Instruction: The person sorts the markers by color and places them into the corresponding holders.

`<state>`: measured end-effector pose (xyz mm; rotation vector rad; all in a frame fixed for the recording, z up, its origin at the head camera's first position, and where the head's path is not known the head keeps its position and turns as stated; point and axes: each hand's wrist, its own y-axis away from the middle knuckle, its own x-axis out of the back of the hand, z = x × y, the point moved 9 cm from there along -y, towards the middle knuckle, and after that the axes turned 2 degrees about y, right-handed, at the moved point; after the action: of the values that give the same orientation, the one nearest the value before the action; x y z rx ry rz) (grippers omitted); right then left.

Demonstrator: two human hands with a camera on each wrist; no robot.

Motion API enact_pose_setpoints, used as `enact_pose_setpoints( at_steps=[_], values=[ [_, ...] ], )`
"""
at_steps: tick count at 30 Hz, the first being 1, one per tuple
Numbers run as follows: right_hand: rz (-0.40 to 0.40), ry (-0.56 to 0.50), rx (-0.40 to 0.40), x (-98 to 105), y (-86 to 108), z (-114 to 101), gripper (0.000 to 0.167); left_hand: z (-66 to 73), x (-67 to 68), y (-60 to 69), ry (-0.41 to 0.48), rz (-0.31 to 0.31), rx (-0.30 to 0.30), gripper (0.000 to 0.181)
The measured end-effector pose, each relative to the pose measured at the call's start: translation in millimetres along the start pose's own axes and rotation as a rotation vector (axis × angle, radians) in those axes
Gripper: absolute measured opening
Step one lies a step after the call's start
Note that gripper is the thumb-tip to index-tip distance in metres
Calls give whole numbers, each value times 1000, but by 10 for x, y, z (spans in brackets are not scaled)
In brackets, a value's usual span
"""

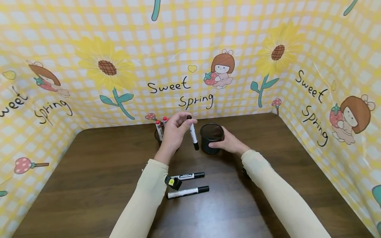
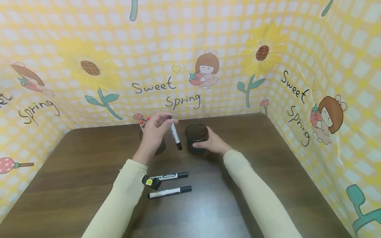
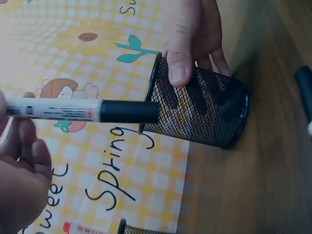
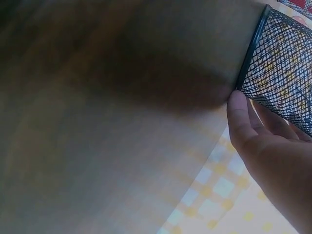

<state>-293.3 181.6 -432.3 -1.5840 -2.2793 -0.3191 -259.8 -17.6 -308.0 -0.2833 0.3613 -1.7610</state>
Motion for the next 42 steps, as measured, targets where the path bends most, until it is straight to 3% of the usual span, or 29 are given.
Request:
enact_pose_setpoints(
  at_steps=[3,16,21,26,38,42],
  values=[
    [0,3,6,-4,-7,15,80,24,-29,-103,6,36,-30,27],
    [5,-13,1,18,-25,26,82,-144,-92,-405,87,140,2,30],
    [6,-26,-8,10,-30,45,80,-170,-175,-467,98,108,-12,32],
    [2,-19,7,14,-32,21,80,-292,-306,-474,15,25,38,29],
    [-18,-17,56,-3,-39,-22,80,-638,-446,-440,-271,-93,175,29],
    [-7,3,41,8,-32,-6,82,-705,-471,-432,-373,-114,190,27]
  ],
)
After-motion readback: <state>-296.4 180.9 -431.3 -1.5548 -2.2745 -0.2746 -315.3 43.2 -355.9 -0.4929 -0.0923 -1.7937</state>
